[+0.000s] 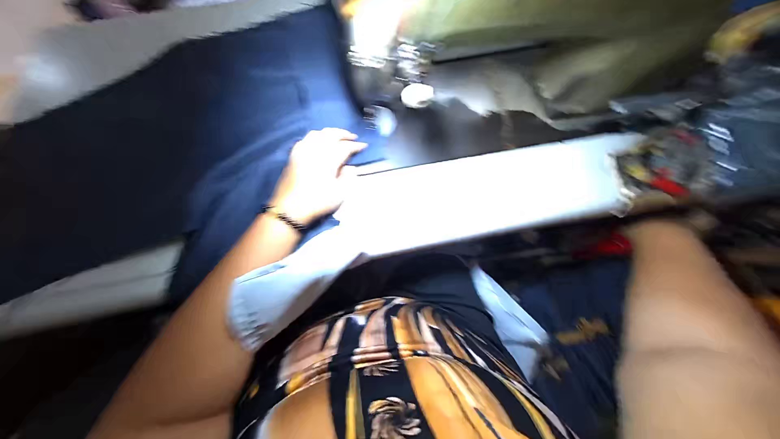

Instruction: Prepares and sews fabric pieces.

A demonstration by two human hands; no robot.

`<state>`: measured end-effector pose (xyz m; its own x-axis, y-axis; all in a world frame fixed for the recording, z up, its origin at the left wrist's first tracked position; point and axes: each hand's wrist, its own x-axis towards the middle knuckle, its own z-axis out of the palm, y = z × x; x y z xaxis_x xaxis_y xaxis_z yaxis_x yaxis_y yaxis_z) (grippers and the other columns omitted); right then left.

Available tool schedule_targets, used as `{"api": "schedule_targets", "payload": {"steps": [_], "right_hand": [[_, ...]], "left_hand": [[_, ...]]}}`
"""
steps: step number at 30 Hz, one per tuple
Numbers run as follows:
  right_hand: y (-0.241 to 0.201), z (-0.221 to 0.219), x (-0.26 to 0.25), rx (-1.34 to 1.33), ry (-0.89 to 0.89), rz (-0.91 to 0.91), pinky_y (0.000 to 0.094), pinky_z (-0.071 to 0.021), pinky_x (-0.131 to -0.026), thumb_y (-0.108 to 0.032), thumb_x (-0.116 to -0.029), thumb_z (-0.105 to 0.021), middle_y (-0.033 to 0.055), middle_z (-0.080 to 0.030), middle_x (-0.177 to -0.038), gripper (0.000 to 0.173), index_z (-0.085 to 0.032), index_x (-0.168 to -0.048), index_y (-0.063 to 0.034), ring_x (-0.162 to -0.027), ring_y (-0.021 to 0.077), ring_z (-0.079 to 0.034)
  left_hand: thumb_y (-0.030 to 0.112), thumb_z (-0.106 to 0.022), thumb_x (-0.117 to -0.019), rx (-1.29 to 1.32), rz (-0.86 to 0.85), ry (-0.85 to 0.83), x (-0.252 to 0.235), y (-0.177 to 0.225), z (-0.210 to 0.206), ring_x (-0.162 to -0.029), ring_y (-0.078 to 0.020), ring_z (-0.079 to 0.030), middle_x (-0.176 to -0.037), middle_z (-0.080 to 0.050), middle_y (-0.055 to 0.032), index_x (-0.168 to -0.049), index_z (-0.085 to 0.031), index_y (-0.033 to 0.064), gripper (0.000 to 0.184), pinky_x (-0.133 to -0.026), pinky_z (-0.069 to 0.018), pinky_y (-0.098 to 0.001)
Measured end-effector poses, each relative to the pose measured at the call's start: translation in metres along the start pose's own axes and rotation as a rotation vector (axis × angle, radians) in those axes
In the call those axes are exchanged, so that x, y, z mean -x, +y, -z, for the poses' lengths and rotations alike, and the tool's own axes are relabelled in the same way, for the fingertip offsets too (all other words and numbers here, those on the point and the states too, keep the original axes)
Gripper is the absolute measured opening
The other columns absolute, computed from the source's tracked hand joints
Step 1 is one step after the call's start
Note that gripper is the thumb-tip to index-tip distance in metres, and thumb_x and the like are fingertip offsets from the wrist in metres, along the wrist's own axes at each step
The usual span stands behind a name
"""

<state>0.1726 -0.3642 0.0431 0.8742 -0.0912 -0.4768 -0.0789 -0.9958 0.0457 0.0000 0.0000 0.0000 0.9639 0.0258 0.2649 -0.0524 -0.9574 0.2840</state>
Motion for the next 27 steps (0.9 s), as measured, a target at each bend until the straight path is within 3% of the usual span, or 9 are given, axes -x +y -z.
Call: {"api": "schedule_targets", "payload": {"steps": [1, 2, 3, 5, 8, 15, 19, 23, 27], "right_hand": [[0.047, -0.036, -0.045, 0.112, 0.141, 0.022, 0.0567, -0.0296, -0.118, -0.015, -0.11, -0.045, 0.033, -0.047, -0.15, 0.043, -0.047, -0.143, 0.0125, -0.142, 0.0439, -0.044], [0.102, -0.078, -0.089, 0.152, 0.402, 0.084, 0.0695, -0.0354, -0.11, -0.021, -0.1039, -0.053, 0.0346, -0.055, -0.14, 0.045, -0.056, -0.136, 0.0101, -0.133, 0.0505, -0.051], [0.129, -0.095, -0.115, 0.167, 0.436, -0.005, 0.0712, -0.0322, -0.112, -0.025, -0.101, -0.057, 0.0299, -0.053, -0.145, 0.049, -0.056, -0.141, 0.0036, -0.137, 0.0482, -0.048], [0.136, -0.092, -0.125, 0.132, 0.287, -0.177, 0.0678, -0.0177, -0.121, -0.023, -0.0985, -0.062, 0.0228, -0.039, -0.16, 0.061, -0.044, -0.154, -0.0042, -0.151, 0.0418, -0.032], [0.136, -0.087, -0.124, 0.13, 0.203, -0.163, 0.0764, -0.0179, -0.116, -0.021, -0.0946, -0.067, 0.0288, -0.043, -0.155, 0.065, -0.045, -0.152, -0.0012, -0.146, 0.0493, -0.036], [0.138, -0.083, -0.12, 0.274, 0.17, -0.155, 0.0727, -0.0249, -0.114, -0.013, -0.0978, -0.059, 0.0281, -0.049, -0.15, 0.054, -0.048, -0.149, 0.0, -0.143, 0.046, -0.043], [0.132, -0.074, -0.108, 0.251, 0.112, -0.14, 0.0725, -0.0191, -0.117, -0.016, -0.0974, -0.061, 0.0283, -0.049, -0.15, 0.055, -0.049, -0.147, 0.0034, -0.144, 0.0466, -0.04], [0.132, -0.072, -0.106, 0.256, 0.108, -0.141, 0.0701, -0.0226, -0.116, -0.017, -0.0975, -0.06, 0.0283, -0.055, -0.144, 0.051, -0.053, -0.143, 0.005, -0.14, 0.0459, -0.045], [0.129, -0.067, -0.103, 0.238, 0.069, -0.131, 0.0725, -0.0193, -0.116, -0.021, -0.099, -0.059, 0.0283, -0.055, -0.144, 0.052, -0.053, -0.144, 0.0042, -0.14, 0.0473, -0.044]], "left_hand": [[0.023, -0.045, -0.0975, -0.008, -0.013, -0.001, 0.0, -0.001, 0.0, -0.13, -0.0349, -0.056, -0.138, -0.063, -0.0136, -0.13, -0.07, 0.0116, 0.042, -0.108, -0.0416, -0.0543], [0.026, -0.044, -0.0976, -0.013, -0.022, -0.011, -0.001, -0.002, 0.0, -0.131, -0.0376, -0.055, -0.139, -0.062, -0.0161, -0.131, -0.069, 0.0098, 0.045, -0.109, -0.0398, -0.0569], [0.029, -0.042, -0.0979, -0.005, -0.027, -0.012, 0.0, -0.006, -0.003, -0.132, -0.0408, -0.054, -0.141, -0.06, -0.0188, -0.131, -0.068, 0.0078, 0.047, -0.109, -0.0379, -0.0599], [0.034, -0.041, -0.0984, 0.047, -0.043, 0.021, 0.005, -0.026, -0.019, -0.133, -0.0438, -0.051, -0.141, -0.057, -0.0225, -0.133, -0.065, 0.0046, 0.052, -0.11, -0.0353, -0.0615], [0.041, -0.04, -0.0974, 0.117, 0.001, 0.05, 0.012, -0.055, -0.043, -0.137, -0.0398, -0.048, -0.144, -0.055, -0.0209, -0.134, -0.064, 0.0043, 0.057, -0.113, -0.0354, -0.0578], [0.036, -0.042, -0.0953, 0.183, 0.05, 0.064, 0.012, -0.054, -0.046, -0.138, -0.0364, -0.049, -0.142, -0.055, -0.0243, -0.129, -0.064, -0.0027, 0.056, -0.116, -0.0364, -0.0513], [0.04, -0.04, -0.0942, 0.159, 0.043, 0.06, 0.012, -0.059, -0.048, -0.139, -0.0367, -0.047, -0.144, -0.054, -0.022, -0.13, -0.064, -0.0006, 0.059, -0.116, -0.0354, -0.0527], [0.041, -0.039, -0.0949, 0.151, 0.051, 0.068, 0.012, -0.061, -0.05, -0.139, -0.0366, -0.048, -0.144, -0.055, -0.0216, -0.129, -0.064, -0.0004, 0.059, -0.116, -0.0359, -0.0532], [0.039, -0.039, -0.0955, 0.134, 0.062, 0.067, 0.012, -0.055, -0.047, -0.138, -0.0398, -0.048, -0.144, -0.054, -0.0231, -0.13, -0.064, 0.0003, 0.058, -0.114, -0.0347, -0.0575]]}}
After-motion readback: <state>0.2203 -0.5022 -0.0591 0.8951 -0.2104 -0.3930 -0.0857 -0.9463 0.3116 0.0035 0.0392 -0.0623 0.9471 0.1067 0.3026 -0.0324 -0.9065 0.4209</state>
